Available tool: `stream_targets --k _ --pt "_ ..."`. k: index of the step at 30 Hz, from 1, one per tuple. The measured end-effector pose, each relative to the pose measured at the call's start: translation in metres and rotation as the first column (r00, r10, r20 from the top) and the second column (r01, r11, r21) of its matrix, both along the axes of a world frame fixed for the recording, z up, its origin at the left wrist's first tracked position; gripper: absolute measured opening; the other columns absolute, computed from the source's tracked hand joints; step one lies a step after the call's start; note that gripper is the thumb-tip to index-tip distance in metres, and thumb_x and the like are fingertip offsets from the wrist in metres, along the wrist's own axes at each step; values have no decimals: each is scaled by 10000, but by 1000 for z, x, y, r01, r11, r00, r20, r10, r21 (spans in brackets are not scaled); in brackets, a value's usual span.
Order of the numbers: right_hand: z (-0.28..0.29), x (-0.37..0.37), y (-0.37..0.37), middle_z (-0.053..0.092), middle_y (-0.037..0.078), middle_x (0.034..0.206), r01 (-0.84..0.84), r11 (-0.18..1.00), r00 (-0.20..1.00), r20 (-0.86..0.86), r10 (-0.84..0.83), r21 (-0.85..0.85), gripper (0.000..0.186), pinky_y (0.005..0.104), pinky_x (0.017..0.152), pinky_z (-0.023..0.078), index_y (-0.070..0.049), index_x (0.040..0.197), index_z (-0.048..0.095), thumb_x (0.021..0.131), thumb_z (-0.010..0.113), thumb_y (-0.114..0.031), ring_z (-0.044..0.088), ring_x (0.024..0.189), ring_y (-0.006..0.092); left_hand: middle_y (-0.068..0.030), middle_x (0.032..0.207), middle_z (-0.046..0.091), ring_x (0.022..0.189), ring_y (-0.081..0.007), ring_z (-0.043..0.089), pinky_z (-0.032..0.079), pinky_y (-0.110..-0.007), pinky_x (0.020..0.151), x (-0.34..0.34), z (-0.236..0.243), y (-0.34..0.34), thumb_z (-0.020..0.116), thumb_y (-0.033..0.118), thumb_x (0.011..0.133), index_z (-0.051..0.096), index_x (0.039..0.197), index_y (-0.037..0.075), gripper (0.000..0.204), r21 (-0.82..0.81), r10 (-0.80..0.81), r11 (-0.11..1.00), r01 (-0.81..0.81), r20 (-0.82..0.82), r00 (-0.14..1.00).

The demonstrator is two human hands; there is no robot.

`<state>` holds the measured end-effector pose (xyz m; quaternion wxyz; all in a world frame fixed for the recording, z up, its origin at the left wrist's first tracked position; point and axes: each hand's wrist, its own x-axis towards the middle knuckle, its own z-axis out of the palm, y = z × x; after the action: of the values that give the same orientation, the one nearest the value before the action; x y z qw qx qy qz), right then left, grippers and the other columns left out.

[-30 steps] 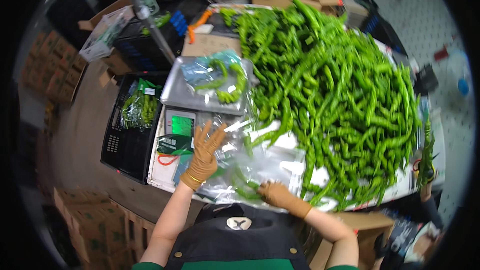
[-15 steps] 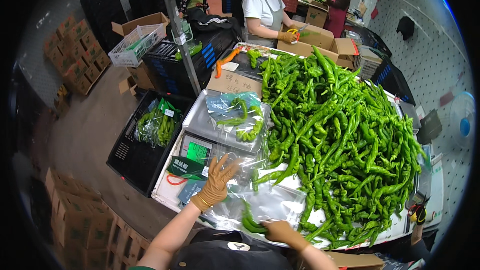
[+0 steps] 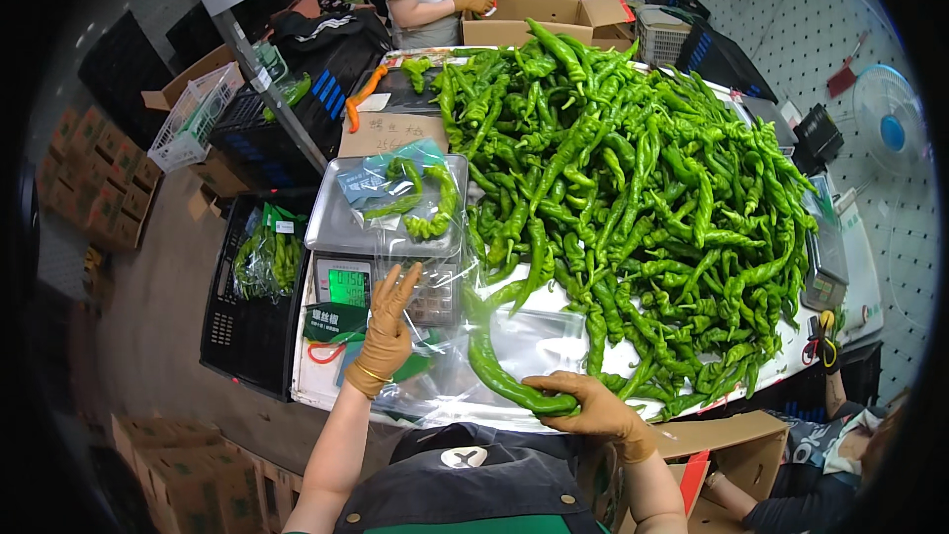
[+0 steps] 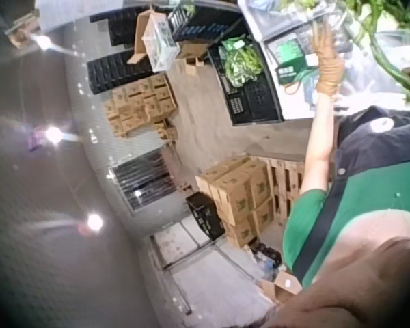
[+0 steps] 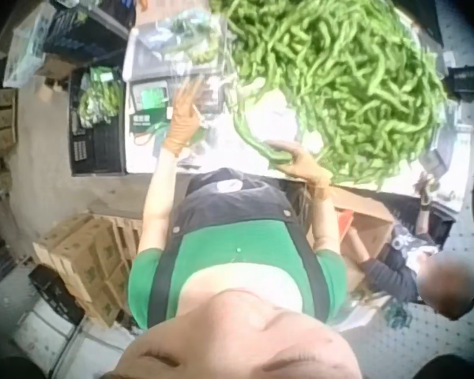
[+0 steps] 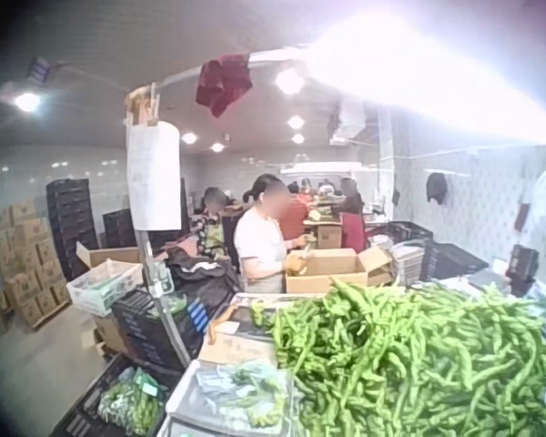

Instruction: The person picks green peppers from a large pile on a table, places them into clear plastic bags, weighs the bags on a digital scale, and sets the filled bags aside. The process repeats continuously with other workers visible in the background.

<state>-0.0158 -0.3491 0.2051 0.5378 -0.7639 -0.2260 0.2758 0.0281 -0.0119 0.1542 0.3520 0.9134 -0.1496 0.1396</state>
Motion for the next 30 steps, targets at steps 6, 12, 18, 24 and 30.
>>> stream_targets --k 6,12,18,24,30 --pt "-46 1 52 666 55 1108 34 995 994 -102 -24 96 556 297 895 484 -57 1286 610 752 765 -65 625 985 146 -24 1535 390 1433 -327 286 103 -544 1173 -4 18 -3 436 -160 639 382 1494 169 917 136 -20 991 15 36 999" --pt "-85 27 140 638 179 1067 334 939 930 135 -342 78 546 380 874 510 -69 1265 590 746 727 -167 629 987 349 -5 1543 377 1431 -335 283 111 -586 1153 -14 17 -8 538 -70 709 414 1473 201 820 385 -61 923 16 106 992" --pt "-82 76 182 633 188 1023 302 953 863 425 -273 -1 430 432 810 523 -80 1188 596 781 686 -188 609 964 397 -3 1550 364 1418 -370 298 126 -623 1131 -20 5 -20 554 -52 705 404 1480 194 827 329 -69 944 23 129 989" --pt "-65 116 189 649 196 1129 259 965 942 213 -259 25 536 378 824 524 -66 1262 613 746 710 -175 645 1005 333 -48 1509 427 1419 -410 284 82 -607 1149 -22 6 -23 514 -117 634 449 1446 137 853 304 -45 953 6 122 991" --pt "-74 166 221 644 192 1157 343 939 896 297 -330 7 573 388 924 497 -77 1253 617 702 718 -202 616 1068 367 -52 1521 411 1427 -404 272 68 -608 1154 -21 10 -26 489 -133 625 429 1460 139 880 221 -69 974 43 109 992"
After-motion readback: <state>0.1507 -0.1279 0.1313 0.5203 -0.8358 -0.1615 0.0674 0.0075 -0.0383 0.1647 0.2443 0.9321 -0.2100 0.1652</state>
